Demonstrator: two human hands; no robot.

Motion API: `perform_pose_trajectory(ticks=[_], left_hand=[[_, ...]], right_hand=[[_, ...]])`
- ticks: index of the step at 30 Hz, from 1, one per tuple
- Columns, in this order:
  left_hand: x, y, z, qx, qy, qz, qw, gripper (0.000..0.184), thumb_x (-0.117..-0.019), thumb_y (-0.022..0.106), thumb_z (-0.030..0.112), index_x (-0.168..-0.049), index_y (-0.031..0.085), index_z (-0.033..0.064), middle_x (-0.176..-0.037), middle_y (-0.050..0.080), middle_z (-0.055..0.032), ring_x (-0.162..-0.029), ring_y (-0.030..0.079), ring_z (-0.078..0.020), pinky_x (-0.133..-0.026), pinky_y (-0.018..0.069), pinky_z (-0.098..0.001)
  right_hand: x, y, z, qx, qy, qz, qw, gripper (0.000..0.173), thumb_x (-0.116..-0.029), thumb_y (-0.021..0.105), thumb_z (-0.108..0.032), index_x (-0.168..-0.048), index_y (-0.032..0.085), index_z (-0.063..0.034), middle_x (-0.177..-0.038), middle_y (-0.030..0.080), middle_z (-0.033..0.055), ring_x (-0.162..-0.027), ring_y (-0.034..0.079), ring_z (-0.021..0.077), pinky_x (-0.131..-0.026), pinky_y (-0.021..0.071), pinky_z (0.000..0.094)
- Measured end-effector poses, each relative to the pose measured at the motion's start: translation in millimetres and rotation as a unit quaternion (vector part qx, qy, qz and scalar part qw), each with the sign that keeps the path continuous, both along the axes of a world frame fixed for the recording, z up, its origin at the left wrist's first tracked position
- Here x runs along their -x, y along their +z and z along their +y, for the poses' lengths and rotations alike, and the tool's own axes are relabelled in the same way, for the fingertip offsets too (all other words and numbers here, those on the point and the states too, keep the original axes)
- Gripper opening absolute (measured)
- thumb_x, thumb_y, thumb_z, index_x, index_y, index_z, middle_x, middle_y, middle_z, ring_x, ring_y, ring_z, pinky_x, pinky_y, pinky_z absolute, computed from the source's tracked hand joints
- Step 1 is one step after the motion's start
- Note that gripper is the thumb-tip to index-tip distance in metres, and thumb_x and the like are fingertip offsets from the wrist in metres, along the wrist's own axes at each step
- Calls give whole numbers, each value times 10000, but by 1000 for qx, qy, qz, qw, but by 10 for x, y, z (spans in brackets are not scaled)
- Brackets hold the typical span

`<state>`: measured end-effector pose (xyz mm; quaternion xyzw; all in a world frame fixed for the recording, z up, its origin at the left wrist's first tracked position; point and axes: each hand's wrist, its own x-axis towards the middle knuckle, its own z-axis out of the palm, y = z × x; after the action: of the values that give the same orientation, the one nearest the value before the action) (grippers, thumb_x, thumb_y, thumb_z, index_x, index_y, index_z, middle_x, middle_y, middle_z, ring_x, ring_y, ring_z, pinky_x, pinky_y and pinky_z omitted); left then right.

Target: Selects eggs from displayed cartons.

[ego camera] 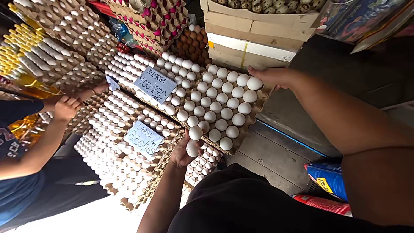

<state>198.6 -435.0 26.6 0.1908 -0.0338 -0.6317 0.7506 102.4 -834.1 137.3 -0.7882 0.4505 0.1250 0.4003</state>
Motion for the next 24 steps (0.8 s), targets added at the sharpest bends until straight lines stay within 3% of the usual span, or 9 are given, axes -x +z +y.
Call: perform_pose_trajectory(ticks=[4, 6, 8, 10, 12, 13, 15, 19, 24], left_hand=[[-3, -34, 2, 8, -5, 4, 1000, 554, -923, 713, 463, -1258, 640, 28, -937, 702, -141, -762, 706, -215, -686, 616, -333], [-5, -58, 14, 0, -3, -5, 1000, 541, -929, 704, 466, -1248, 639, 35, -934, 704, -136, -766, 708, -210, -684, 614, -327], [2, -64, 23, -7, -2, -14, 1000, 520, -952, 671, 466, -1248, 631, 41, -922, 701, -129, -762, 704, -202, -674, 608, -319], [9, -60, 33, -10, -9, -20, 1000, 518, -941, 691, 462, -1243, 638, 44, -905, 694, -121, -754, 698, -195, -678, 606, -317], [34, -68, 75, -14, -23, -37, 999, 509, -944, 680, 482, -1228, 645, 62, -905, 688, -96, -761, 690, -175, -693, 604, -306], [47, -70, 103, -16, -28, -44, 999, 516, -936, 688, 493, -1221, 654, 64, -906, 692, -90, -763, 691, -170, -700, 606, -306], [75, -78, 174, -13, -27, -51, 998, 557, -913, 718, 496, -1256, 655, 62, -937, 704, -90, -761, 694, -160, -701, 609, -303], [121, -122, 448, -13, 4, -56, 998, 706, -904, 733, 478, -1487, 490, 163, -1210, 681, -110, -823, 701, -158, -680, 610, -289], [189, -256, 923, -49, 49, -55, 996, 730, -896, 730, 502, -1514, 490, 197, -1188, 685, -97, -786, 691, -139, -645, 602, -277]], right_hand=[[-49, 80, 44, 64, 85, 56, 993, 1174, -900, 99, -889, -1398, 562, 68, -1441, 525, 345, -1369, 476, 520, -1078, 351, 732], [-61, 61, 77, 114, 122, 73, 983, 1182, -937, 8, -827, -1325, 579, 133, -1372, 551, 394, -1331, 501, 560, -1058, 354, 750], [-44, 67, 111, 172, 139, 75, 972, 1136, -981, -31, -756, -1283, 615, 129, -1324, 586, 395, -1310, 526, 564, -1047, 358, 761], [24, 163, 190, 222, 130, 51, 965, 1004, -1027, 64, -720, -1250, 696, 28, -1296, 647, 316, -1290, 567, 510, -1048, 383, 745], [125, 221, 303, 272, 153, -1, 950, 714, -1080, 347, -602, -1173, 731, -7, -1199, 692, 279, -1202, 621, 488, -987, 431, 745], [164, 193, 338, 294, 173, -21, 940, 539, -1062, 511, -515, -1206, 736, -47, -1189, 708, 249, -1178, 642, 470, -968, 458, 735], [202, 74, 377, 312, 194, -24, 930, 477, -998, 670, -453, -1329, 691, -110, -1230, 698, 225, -1193, 635, 458, -958, 475, 717], [276, -284, 192, 292, 185, -54, 937, 451, -1018, 648, -432, -1349, 679, -127, -1256, 689, 242, -1218, 626, 467, -997, 466, 707], [461, -511, 19, 279, 188, -160, 928, 424, -1040, 636, -344, -1370, 655, -78, -1326, 669, 214, -1244, 632, 423, -1064, 461, 652]])
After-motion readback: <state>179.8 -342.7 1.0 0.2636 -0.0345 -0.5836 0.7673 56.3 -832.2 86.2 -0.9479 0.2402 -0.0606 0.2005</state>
